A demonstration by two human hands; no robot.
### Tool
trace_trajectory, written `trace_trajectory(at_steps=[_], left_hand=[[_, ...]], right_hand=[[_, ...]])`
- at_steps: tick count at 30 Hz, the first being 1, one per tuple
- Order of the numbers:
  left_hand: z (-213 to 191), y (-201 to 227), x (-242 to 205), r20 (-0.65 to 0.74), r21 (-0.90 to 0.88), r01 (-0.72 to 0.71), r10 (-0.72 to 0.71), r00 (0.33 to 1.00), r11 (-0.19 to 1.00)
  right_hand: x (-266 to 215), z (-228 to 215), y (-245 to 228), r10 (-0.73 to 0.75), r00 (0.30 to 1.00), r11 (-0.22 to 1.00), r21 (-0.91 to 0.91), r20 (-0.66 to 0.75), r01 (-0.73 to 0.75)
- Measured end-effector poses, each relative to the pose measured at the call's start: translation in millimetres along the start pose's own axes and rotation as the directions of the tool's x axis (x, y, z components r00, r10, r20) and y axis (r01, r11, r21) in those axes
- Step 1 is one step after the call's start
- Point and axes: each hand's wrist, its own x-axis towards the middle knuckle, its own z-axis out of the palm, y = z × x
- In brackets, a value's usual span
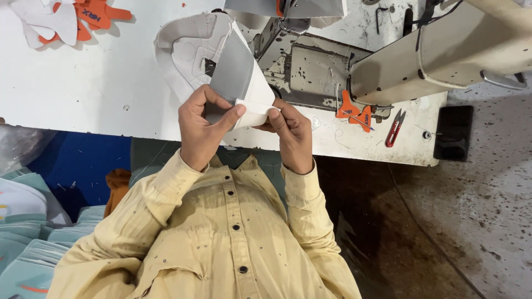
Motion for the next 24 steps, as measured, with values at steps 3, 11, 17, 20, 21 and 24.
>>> trace_trajectory(at_steps=[3, 11, 17, 20, 21, 24], left_hand=[[0.2, 0.7, 1.0, -0.001, -0.02, 0.036, -0.036, 0.999, 0.999], [5.2, -7.2, 2.8, -0.035, 0.032, 0.006, -0.005, 0.999, 0.999], [10.9, -27.3, 3.4, -0.078, 0.068, -0.03, 0.035, 0.996, 0.997], [-5.8, -27.3, 4.0, -0.045, 0.083, -0.045, 0.048, 0.998, 0.996], [-8.7, -25.8, 5.3, 0.019, 0.082, -0.062, 0.06, 0.998, 0.995], [-51.0, -34.8, 29.5, -0.065, 0.177, -0.14, 0.153, 0.986, 0.974]], right_hand=[[1.3, 1.4, -5.1, 0.025, 1.0, 1.0, 0.0, 0.006, -0.025], [0.2, 1.2, -2.8, 0.014, 1.0, 0.996, 0.089, 0.024, -0.016], [3.9, 10.7, 7.1, 0.006, 0.993, 0.999, 0.047, -0.118, 0.0], [5.9, 23.9, 7.3, -0.012, 0.988, 1.0, 0.013, -0.156, 0.014], [5.5, 23.6, 7.1, -0.029, 0.982, 1.0, -0.009, -0.187, 0.027], [7.7, 20.0, 11.9, -0.049, 0.973, 0.998, -0.04, -0.225, 0.041]])
